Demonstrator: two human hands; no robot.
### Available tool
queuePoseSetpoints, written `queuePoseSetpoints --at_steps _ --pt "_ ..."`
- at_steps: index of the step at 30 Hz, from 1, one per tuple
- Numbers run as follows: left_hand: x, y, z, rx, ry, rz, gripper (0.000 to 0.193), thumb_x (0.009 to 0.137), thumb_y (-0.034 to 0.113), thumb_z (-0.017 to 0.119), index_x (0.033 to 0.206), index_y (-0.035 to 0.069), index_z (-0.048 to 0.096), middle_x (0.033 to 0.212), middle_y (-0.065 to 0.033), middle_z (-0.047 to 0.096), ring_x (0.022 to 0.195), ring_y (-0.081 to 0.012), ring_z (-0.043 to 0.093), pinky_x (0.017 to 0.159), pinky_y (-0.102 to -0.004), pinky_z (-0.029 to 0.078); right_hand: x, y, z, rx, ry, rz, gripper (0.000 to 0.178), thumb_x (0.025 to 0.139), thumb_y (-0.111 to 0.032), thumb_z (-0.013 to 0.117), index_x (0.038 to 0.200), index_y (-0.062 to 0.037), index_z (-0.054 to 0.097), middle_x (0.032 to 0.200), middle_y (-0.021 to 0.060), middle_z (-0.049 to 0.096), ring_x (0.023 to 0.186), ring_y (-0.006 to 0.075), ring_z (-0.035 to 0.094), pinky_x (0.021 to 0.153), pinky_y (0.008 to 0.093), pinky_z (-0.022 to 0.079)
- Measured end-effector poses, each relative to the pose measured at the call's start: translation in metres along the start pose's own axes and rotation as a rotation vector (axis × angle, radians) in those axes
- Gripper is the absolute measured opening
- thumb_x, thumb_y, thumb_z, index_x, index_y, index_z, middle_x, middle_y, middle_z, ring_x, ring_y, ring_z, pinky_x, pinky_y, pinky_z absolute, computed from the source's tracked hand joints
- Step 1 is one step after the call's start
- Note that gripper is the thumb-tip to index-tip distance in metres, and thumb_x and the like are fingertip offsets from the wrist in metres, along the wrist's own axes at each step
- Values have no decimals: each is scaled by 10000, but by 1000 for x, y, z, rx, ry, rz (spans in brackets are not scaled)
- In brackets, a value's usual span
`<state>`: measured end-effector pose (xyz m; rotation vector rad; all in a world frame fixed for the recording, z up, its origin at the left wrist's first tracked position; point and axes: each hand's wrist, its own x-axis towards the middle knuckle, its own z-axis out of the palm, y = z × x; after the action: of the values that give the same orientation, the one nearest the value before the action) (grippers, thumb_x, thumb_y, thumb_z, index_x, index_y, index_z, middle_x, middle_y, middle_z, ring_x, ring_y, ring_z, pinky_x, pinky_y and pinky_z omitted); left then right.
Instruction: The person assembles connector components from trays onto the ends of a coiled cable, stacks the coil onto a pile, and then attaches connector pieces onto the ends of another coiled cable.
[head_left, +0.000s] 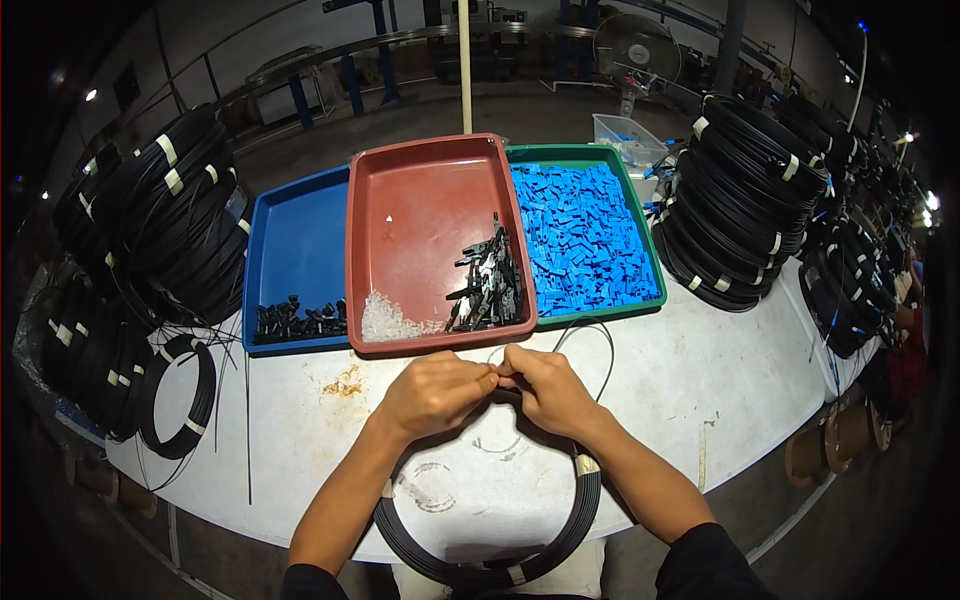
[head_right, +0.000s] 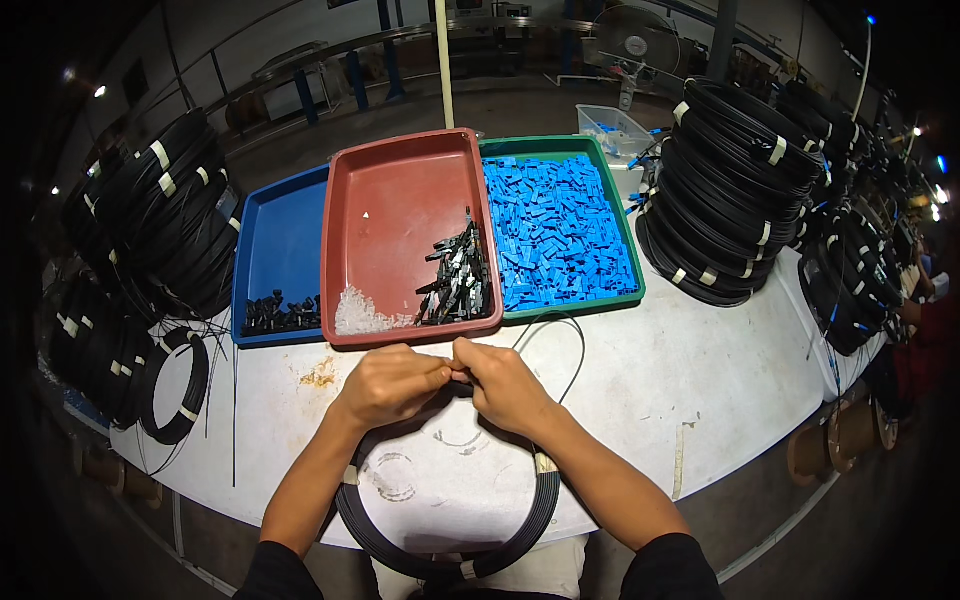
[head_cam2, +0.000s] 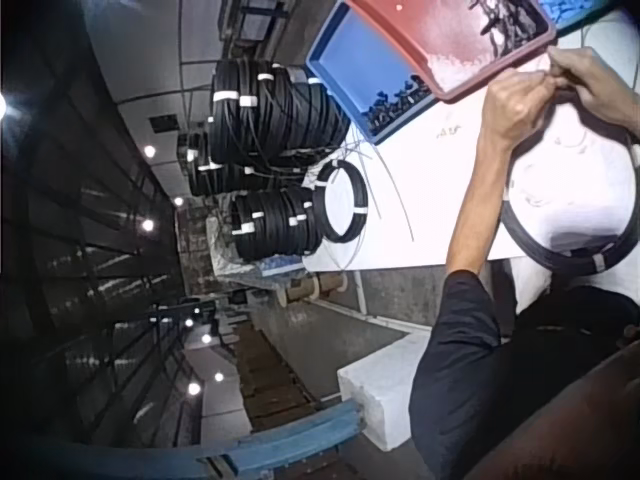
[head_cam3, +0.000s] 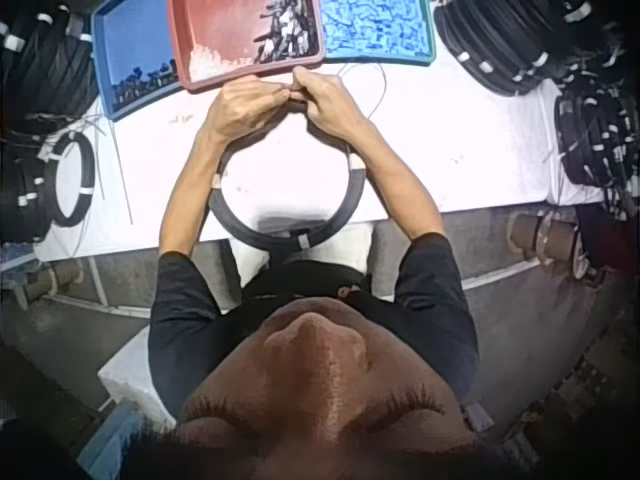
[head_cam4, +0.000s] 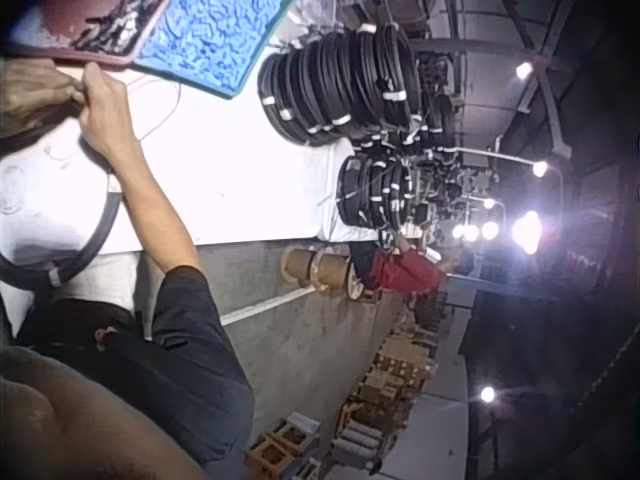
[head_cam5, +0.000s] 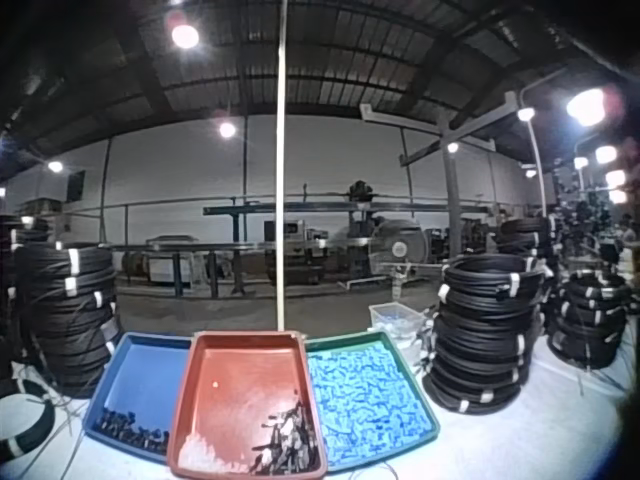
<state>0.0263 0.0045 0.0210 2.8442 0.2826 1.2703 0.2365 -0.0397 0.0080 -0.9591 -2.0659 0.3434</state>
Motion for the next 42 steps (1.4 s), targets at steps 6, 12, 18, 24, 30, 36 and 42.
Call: queuePoseSetpoints --at_steps 6,12,18,24,30,36,42 --pt "-2 6 -3 -260 53 -415 136 767 13 802 900 2 780 858 -122 777 696 -193 738 647 -289 575 2 1 2 32 52 -99 145 801 28 638 894 7 528 856 183 602 792 397 603 697 448 489" --pt "6 18 -2 -483 73 -718 107 782 20 807 882 -7 783 843 -123 778 714 -176 747 689 -279 589 1 -3 -3 -208 90 -318 161 789 26 661 917 6 565 852 172 611 787 384 615 691 437 493" --pt "-2 8 0 -69 57 -166 163 720 -14 776 875 36 756 868 -81 766 642 -238 704 608 -330 556 0 3 7 242 -17 170 156 788 7 687 904 13 584 873 180 645 784 377 643 694 431 506" --pt "2 14 -5 -720 82 -849 180 780 -17 803 955 -42 775 848 -137 776 774 -164 760 731 -248 595 2 -4 -2 -223 167 -323 216 709 6 694 910 -11 617 868 150 635 836 311 641 737 381 516" --pt "-5 8 1 -74 50 -172 218 700 -9 786 914 18 753 888 -124 768 692 -229 730 632 -315 585 0 -5 4 164 86 80 238 682 183 578 889 74 622 853 186 692 779 341 693 726 396 559" --pt "4 18 -4 -590 156 -736 91 787 -12 791 877 -1 795 839 -129 778 780 -211 772 747 -291 606 1 -4 -2 -175 174 -343 377 661 179 660 994 11 605 930 140 664 776 306 656 705 386 532" --pt "-2 9 -1 -28 82 -105 155 732 -8 780 882 6 746 905 -120 775 651 -212 702 612 -318 565 -6 4 6 290 -7 205 320 675 161 674 951 14 608 929 154 674 806 324 671 728 386 542"
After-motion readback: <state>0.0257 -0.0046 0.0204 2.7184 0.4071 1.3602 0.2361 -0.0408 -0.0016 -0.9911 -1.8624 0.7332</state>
